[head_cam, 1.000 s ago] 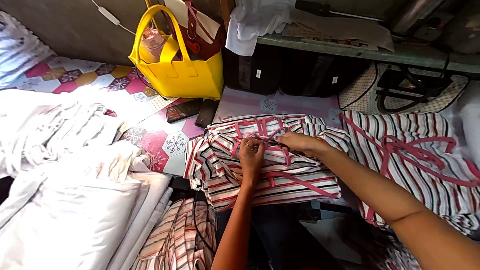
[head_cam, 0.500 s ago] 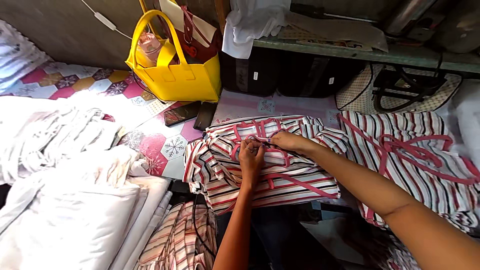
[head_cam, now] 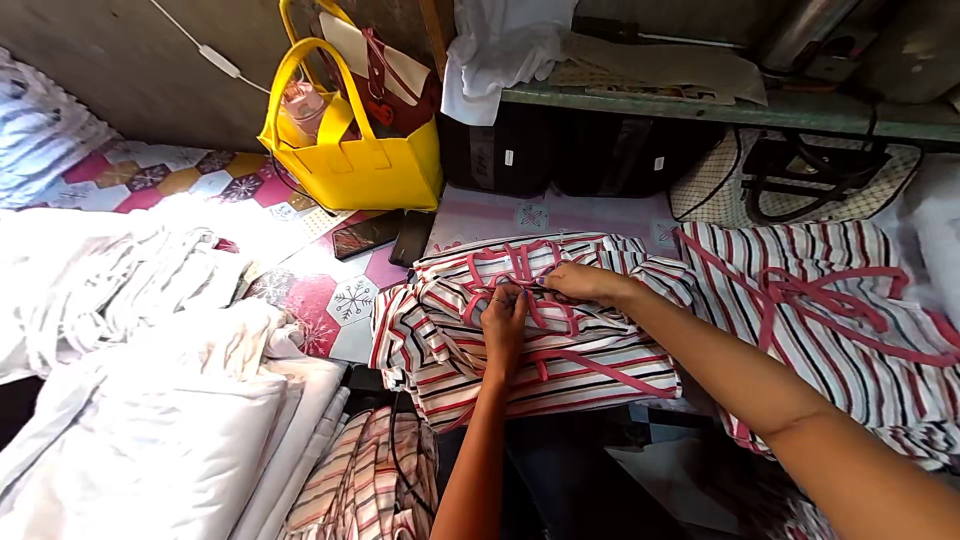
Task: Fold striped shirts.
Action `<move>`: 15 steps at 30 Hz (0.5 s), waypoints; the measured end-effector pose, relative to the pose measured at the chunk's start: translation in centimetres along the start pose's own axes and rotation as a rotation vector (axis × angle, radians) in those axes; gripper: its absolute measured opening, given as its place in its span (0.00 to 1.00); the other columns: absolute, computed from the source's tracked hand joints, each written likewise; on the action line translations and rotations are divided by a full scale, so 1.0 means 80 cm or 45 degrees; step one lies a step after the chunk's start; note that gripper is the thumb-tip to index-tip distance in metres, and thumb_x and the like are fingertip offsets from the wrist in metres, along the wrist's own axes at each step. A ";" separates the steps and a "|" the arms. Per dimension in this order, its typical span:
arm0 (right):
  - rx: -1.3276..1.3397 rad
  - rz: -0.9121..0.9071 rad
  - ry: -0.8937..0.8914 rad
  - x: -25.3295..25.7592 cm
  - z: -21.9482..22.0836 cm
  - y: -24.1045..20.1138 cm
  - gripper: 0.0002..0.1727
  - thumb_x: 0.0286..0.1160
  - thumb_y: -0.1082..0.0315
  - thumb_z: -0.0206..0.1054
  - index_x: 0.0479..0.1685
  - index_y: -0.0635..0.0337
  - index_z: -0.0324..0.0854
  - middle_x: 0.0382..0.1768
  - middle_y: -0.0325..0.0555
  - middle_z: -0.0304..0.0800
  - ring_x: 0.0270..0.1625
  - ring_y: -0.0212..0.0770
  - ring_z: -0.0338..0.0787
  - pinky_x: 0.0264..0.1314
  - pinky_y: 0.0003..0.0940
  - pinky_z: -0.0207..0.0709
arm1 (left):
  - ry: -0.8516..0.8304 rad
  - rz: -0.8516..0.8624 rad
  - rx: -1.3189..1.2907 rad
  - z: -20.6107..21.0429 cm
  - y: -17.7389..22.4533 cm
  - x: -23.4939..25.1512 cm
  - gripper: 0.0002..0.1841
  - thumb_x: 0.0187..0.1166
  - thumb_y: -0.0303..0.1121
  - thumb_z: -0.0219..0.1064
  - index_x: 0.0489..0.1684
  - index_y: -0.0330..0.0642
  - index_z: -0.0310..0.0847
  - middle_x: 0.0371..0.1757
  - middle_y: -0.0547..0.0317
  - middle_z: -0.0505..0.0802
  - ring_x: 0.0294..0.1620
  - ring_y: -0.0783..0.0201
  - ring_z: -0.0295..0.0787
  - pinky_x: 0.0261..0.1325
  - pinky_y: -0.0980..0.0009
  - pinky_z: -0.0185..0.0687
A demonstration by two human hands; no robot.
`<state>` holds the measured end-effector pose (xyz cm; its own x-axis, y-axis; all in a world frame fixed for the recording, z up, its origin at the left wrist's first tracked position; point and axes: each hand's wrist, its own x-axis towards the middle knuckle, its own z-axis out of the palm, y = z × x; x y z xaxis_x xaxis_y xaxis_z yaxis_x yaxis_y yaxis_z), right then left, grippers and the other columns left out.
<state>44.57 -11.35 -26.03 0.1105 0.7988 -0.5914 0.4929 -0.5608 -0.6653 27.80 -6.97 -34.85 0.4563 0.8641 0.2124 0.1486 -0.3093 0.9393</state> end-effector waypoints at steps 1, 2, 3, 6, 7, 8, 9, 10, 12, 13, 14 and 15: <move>-0.047 -0.020 0.011 -0.002 -0.002 -0.001 0.27 0.98 0.56 0.43 0.36 0.63 0.82 0.25 0.35 0.71 0.26 0.27 0.67 0.34 0.26 0.63 | 0.002 -0.005 -0.008 0.000 0.001 0.000 0.07 0.80 0.26 0.65 0.45 0.30 0.86 0.34 0.58 0.93 0.33 0.79 0.87 0.41 0.82 0.82; -0.106 -0.035 0.015 -0.006 -0.007 -0.004 0.27 0.98 0.57 0.42 0.37 0.65 0.82 0.27 0.37 0.72 0.28 0.28 0.67 0.37 0.28 0.64 | 0.008 -0.009 -0.015 -0.001 0.001 0.000 0.07 0.80 0.27 0.65 0.45 0.31 0.87 0.34 0.59 0.93 0.33 0.80 0.87 0.41 0.82 0.82; -0.164 -0.044 0.021 -0.011 -0.012 -0.008 0.27 0.98 0.58 0.42 0.39 0.66 0.83 0.29 0.40 0.73 0.31 0.31 0.69 0.40 0.32 0.65 | 0.017 -0.008 -0.020 -0.001 0.002 -0.001 0.07 0.81 0.27 0.65 0.44 0.31 0.86 0.34 0.59 0.93 0.33 0.79 0.87 0.41 0.82 0.82; -0.275 -0.104 0.079 -0.021 -0.025 -0.010 0.27 0.98 0.61 0.43 0.39 0.67 0.85 0.31 0.45 0.78 0.35 0.37 0.74 0.45 0.38 0.68 | 0.046 0.072 -0.035 0.000 -0.003 -0.001 0.07 0.80 0.25 0.65 0.44 0.30 0.86 0.41 0.52 0.92 0.41 0.73 0.89 0.48 0.78 0.85; -0.294 -0.109 0.088 -0.022 -0.026 -0.011 0.27 0.97 0.61 0.43 0.38 0.66 0.85 0.31 0.45 0.79 0.35 0.36 0.75 0.45 0.39 0.69 | 0.041 0.080 -0.036 0.001 -0.003 -0.001 0.07 0.81 0.26 0.64 0.45 0.30 0.86 0.41 0.53 0.93 0.41 0.73 0.90 0.49 0.78 0.86; -0.309 -0.099 0.081 -0.022 -0.025 -0.012 0.27 0.97 0.61 0.43 0.38 0.66 0.85 0.31 0.45 0.79 0.36 0.36 0.75 0.45 0.38 0.69 | 0.030 0.070 -0.035 0.001 -0.002 0.000 0.08 0.82 0.26 0.64 0.46 0.30 0.85 0.39 0.55 0.93 0.39 0.75 0.90 0.47 0.78 0.86; -0.314 -0.086 0.065 -0.020 -0.023 -0.013 0.27 0.98 0.61 0.43 0.39 0.67 0.85 0.31 0.45 0.79 0.35 0.36 0.74 0.45 0.39 0.68 | 0.016 0.062 -0.036 0.002 -0.001 0.000 0.08 0.83 0.27 0.63 0.47 0.30 0.85 0.37 0.56 0.93 0.37 0.76 0.89 0.46 0.78 0.85; -0.305 -0.073 0.042 -0.017 -0.020 -0.013 0.27 0.98 0.60 0.43 0.39 0.67 0.85 0.31 0.45 0.78 0.34 0.36 0.72 0.44 0.38 0.67 | 0.009 0.064 -0.035 0.003 -0.001 0.000 0.08 0.83 0.27 0.63 0.47 0.30 0.84 0.36 0.57 0.93 0.36 0.76 0.89 0.45 0.79 0.84; -0.280 -0.056 0.005 -0.009 -0.012 -0.012 0.28 0.98 0.58 0.43 0.36 0.66 0.83 0.29 0.42 0.75 0.32 0.34 0.70 0.42 0.36 0.65 | 0.009 0.084 -0.038 0.003 -0.003 0.000 0.08 0.82 0.27 0.63 0.47 0.29 0.85 0.35 0.58 0.93 0.35 0.77 0.88 0.44 0.79 0.84; -0.262 -0.059 -0.009 -0.005 -0.009 -0.011 0.28 0.98 0.58 0.43 0.36 0.66 0.83 0.29 0.41 0.74 0.32 0.33 0.69 0.42 0.36 0.65 | 0.006 0.092 -0.041 0.002 -0.004 0.000 0.08 0.82 0.27 0.63 0.47 0.30 0.85 0.35 0.58 0.93 0.34 0.77 0.88 0.44 0.79 0.84; -0.254 -0.061 -0.012 -0.001 -0.006 -0.011 0.28 0.98 0.58 0.43 0.36 0.66 0.83 0.30 0.41 0.74 0.33 0.33 0.70 0.43 0.36 0.65 | -0.002 0.093 -0.044 0.001 -0.005 0.000 0.08 0.82 0.27 0.64 0.47 0.30 0.86 0.35 0.58 0.93 0.35 0.77 0.88 0.44 0.79 0.84; -0.239 -0.062 -0.009 0.001 -0.004 -0.011 0.28 0.98 0.58 0.43 0.37 0.66 0.83 0.31 0.43 0.76 0.34 0.34 0.71 0.44 0.36 0.66 | -0.009 0.090 -0.044 0.001 -0.004 -0.001 0.09 0.82 0.27 0.64 0.47 0.30 0.86 0.35 0.58 0.93 0.35 0.78 0.88 0.43 0.80 0.83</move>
<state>44.39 -10.72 -25.31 0.0771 0.8220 -0.5642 0.6498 -0.4706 -0.5969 27.79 -6.93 -35.21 0.4709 0.8377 0.2768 0.0852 -0.3555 0.9308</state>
